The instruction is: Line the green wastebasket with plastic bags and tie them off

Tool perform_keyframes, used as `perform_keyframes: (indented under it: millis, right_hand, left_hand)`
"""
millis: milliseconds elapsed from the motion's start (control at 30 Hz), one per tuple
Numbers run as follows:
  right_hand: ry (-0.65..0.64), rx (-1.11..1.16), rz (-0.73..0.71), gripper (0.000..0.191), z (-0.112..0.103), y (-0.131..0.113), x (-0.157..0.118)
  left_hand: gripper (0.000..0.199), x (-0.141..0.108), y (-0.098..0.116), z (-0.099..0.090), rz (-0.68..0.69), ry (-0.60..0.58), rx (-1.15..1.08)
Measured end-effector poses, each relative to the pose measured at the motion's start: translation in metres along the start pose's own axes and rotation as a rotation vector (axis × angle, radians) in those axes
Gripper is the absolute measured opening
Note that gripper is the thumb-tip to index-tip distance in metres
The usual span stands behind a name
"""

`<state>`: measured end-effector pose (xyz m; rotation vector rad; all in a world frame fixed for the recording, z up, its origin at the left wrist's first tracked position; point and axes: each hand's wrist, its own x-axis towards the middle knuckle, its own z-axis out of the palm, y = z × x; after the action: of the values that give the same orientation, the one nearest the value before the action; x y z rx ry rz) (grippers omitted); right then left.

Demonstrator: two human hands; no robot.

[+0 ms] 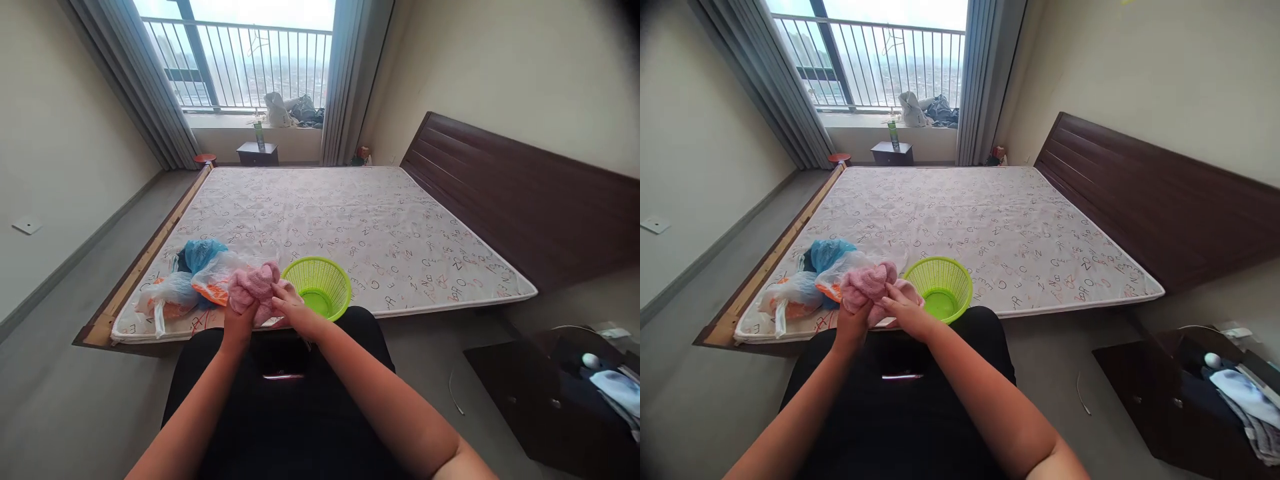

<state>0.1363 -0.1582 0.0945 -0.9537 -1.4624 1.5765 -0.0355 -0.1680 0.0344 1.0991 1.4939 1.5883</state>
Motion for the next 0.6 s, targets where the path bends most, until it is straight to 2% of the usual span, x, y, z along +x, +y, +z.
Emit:
perform_keyframes:
  millis: [33,67,133,200,267,400,500,600]
  right_hand:
    - [0.004,-0.076,-0.021,0.047,-0.005,0.000,-0.006]
    - [0.059,-0.171,-0.067,0.040,-0.012,0.000,-0.012]
    - [0.299,-0.390,-0.195,0.029,-0.031,0.008,-0.029]
    - [0.519,-0.577,-0.286,0.026,-0.052,0.024,-0.050]
    - [0.623,-0.752,-0.340,0.028,-0.071,0.046,-0.070]
    - [0.626,-0.936,-0.308,0.037,-0.095,0.092,-0.095]
    - [0.600,-0.894,-0.203,0.047,-0.097,0.113,-0.092]
    - [0.581,-0.808,-0.113,0.050,-0.092,0.121,-0.080]
  left_hand:
    - [0.066,0.007,-0.004,-0.008,0.020,0.060,0.047]
    - [0.066,0.014,-0.009,-0.013,0.044,0.113,0.111]
    - [0.069,0.028,-0.024,-0.017,0.073,0.157,0.246]
    - [0.071,0.037,-0.043,-0.011,0.049,0.113,0.333]
    - [0.074,0.042,-0.064,0.001,-0.001,0.044,0.375]
    - [0.084,0.045,-0.109,0.021,-0.044,-0.156,0.414]
    - [0.091,0.051,-0.142,0.026,-0.044,-0.295,0.528]
    - [0.099,0.058,-0.169,0.024,-0.096,-0.437,0.740]
